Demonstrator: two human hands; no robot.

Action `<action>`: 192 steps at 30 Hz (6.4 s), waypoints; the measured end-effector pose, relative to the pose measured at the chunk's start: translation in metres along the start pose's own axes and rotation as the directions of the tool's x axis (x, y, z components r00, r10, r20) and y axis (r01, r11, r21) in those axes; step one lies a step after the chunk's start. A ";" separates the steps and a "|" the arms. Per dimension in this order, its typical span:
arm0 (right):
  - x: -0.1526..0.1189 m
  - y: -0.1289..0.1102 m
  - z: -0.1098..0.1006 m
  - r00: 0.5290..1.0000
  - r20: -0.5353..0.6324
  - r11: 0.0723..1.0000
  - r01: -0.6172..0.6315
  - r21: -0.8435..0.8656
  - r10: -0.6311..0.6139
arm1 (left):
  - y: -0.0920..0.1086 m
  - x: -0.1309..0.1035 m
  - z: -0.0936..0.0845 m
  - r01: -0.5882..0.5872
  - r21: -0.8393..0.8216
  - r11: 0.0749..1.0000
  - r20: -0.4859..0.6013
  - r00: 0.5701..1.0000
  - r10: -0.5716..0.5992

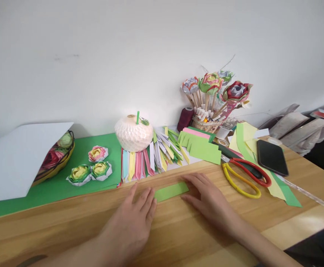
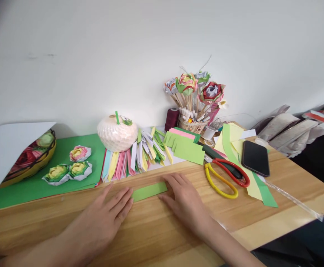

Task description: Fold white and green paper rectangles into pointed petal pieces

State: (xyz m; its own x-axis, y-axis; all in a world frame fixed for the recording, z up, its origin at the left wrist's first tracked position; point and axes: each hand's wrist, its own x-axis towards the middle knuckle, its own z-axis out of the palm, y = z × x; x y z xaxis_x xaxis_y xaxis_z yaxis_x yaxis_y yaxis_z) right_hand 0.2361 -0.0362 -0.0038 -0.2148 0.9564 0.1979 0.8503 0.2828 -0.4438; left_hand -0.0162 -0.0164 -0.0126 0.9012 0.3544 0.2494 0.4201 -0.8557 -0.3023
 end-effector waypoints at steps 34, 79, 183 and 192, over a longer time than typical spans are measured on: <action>-0.006 -0.044 -0.007 0.913 0.117 0.919 0.394 -0.014 -0.390 | -0.008 0.025 -0.012 0.191 -0.699 0.690 -0.017 0.959 -0.282; 0.034 -0.037 0.024 0.981 0.114 0.954 0.123 0.274 -0.160 | -0.008 0.025 -0.002 0.460 -0.591 0.662 0.056 0.843 -0.536; 0.020 -0.024 0.015 0.866 -0.004 0.854 0.492 -0.170 -0.500 | -0.015 0.018 0.009 0.017 -0.204 0.979 -0.015 1.000 -0.020; 0.020 -0.027 0.013 0.832 0.038 0.801 0.545 -0.249 -0.554 | -0.014 0.017 0.006 -0.046 -0.145 0.988 -0.021 0.999 0.044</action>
State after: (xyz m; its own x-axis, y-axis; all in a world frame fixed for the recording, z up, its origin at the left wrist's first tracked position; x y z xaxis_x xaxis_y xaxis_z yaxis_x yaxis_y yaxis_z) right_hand 0.2025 -0.0238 0.0014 -0.6680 0.6415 0.3772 0.6836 0.7292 -0.0297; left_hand -0.0059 0.0041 -0.0095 0.9164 0.3087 0.2548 0.3581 -0.9167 -0.1773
